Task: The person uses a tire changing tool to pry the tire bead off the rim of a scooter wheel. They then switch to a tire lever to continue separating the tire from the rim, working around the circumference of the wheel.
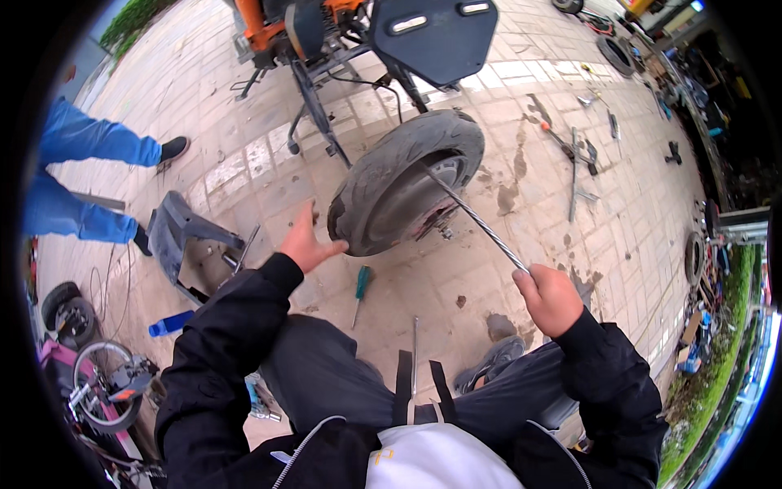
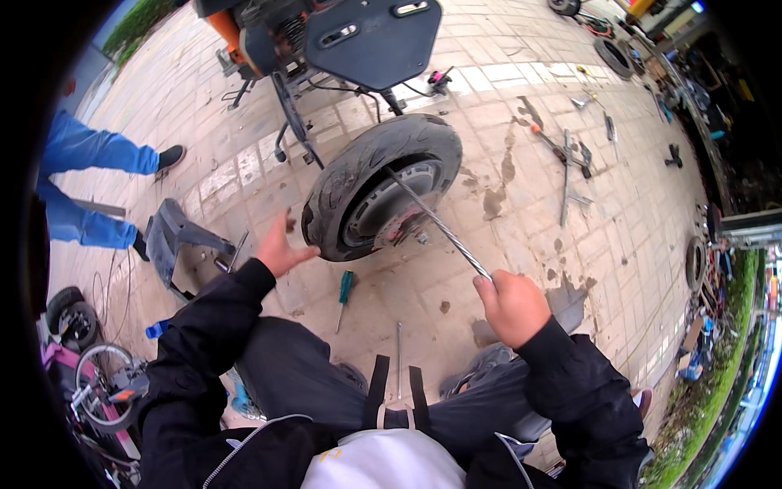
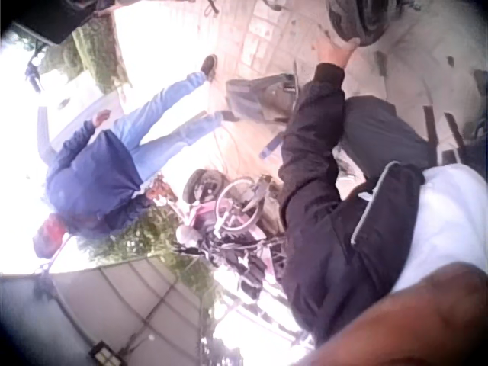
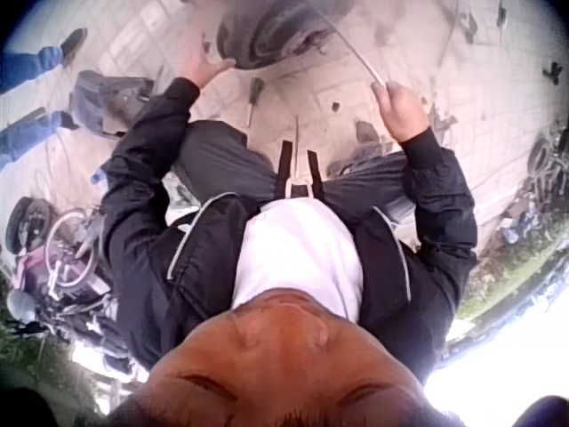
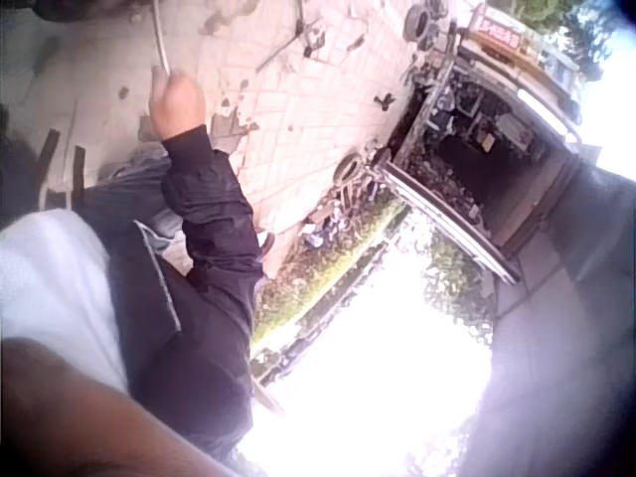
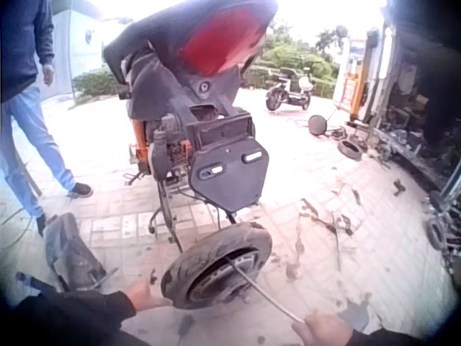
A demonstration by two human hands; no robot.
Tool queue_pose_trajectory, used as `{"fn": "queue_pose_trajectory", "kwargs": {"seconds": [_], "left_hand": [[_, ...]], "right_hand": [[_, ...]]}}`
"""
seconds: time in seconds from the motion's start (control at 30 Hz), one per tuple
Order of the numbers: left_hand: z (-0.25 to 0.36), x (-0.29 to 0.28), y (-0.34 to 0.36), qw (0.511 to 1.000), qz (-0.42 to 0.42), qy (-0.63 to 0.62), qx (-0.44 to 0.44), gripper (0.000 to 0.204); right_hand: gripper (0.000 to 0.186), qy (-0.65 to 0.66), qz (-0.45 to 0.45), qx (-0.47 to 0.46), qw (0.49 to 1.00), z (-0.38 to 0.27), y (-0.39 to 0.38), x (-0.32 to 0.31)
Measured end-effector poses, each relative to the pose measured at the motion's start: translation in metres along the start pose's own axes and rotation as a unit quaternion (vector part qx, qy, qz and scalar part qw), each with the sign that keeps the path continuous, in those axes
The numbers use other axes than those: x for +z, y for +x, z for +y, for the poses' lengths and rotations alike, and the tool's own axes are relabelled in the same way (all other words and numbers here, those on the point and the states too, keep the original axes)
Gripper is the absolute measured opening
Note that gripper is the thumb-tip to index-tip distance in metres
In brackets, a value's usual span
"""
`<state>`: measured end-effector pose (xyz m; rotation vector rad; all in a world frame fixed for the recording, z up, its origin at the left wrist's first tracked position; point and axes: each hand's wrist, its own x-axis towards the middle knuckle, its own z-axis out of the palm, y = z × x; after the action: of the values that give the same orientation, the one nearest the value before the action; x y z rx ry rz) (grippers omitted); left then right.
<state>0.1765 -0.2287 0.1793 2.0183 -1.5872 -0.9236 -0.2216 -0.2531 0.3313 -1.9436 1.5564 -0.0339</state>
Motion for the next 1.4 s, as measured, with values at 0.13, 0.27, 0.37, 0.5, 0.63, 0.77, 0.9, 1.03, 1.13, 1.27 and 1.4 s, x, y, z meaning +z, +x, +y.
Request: {"fn": "queue_pose_trajectory", "kwargs": {"seconds": [0.13,0.27,0.37,0.5,0.63,0.77,0.9,1.03,1.13,1.27,1.4], "left_hand": [[-0.053,0.070,-0.015,0.997,0.041,-0.059,-0.003,0.109],[-0.084,0.132,-0.024,0.980,0.148,-0.129,0.029,0.109],[-0.084,0.153,-0.030,0.976,0.171,-0.136,-0.002,0.109],[-0.079,0.160,-0.006,0.954,0.231,-0.187,0.038,0.105],[-0.083,0.157,0.008,0.944,0.187,-0.268,0.052,0.100],[-0.081,0.156,0.010,0.935,0.170,-0.307,0.044,0.094],[-0.070,0.150,0.013,0.938,0.178,-0.296,0.041,0.084],[-0.068,0.145,0.011,0.932,0.211,-0.291,0.043,0.070],[-0.071,0.145,0.014,0.931,0.233,-0.278,0.036,0.062],[-0.071,0.149,0.019,0.931,0.234,-0.279,0.027,0.059],[-0.067,0.151,0.018,0.933,0.235,-0.272,-0.010,0.062]], "right_hand": [[0.034,0.018,-0.019,-0.018,0.999,0.009,0.001,-0.002],[0.031,0.065,-0.055,0.017,0.996,0.011,0.002,-0.008],[0.032,0.057,-0.077,0.032,0.995,0.013,0.003,-0.018],[0.037,0.079,-0.114,0.060,0.989,0.006,0.011,-0.032],[0.038,0.029,-0.152,0.044,0.987,-0.001,0.015,-0.043],[0.037,-0.061,-0.185,0.012,0.981,-0.017,0.021,-0.058],[0.038,0.008,-0.165,0.063,0.984,-0.008,0.019,-0.053],[0.038,0.009,-0.169,0.096,0.981,-0.027,0.023,-0.065],[0.036,0.060,-0.173,0.125,0.975,-0.030,0.021,-0.057],[0.035,0.095,-0.096,0.086,0.987,0.014,0.005,-0.010],[0.034,0.095,-0.027,0.033,0.995,0.043,-0.002,0.052]]}}
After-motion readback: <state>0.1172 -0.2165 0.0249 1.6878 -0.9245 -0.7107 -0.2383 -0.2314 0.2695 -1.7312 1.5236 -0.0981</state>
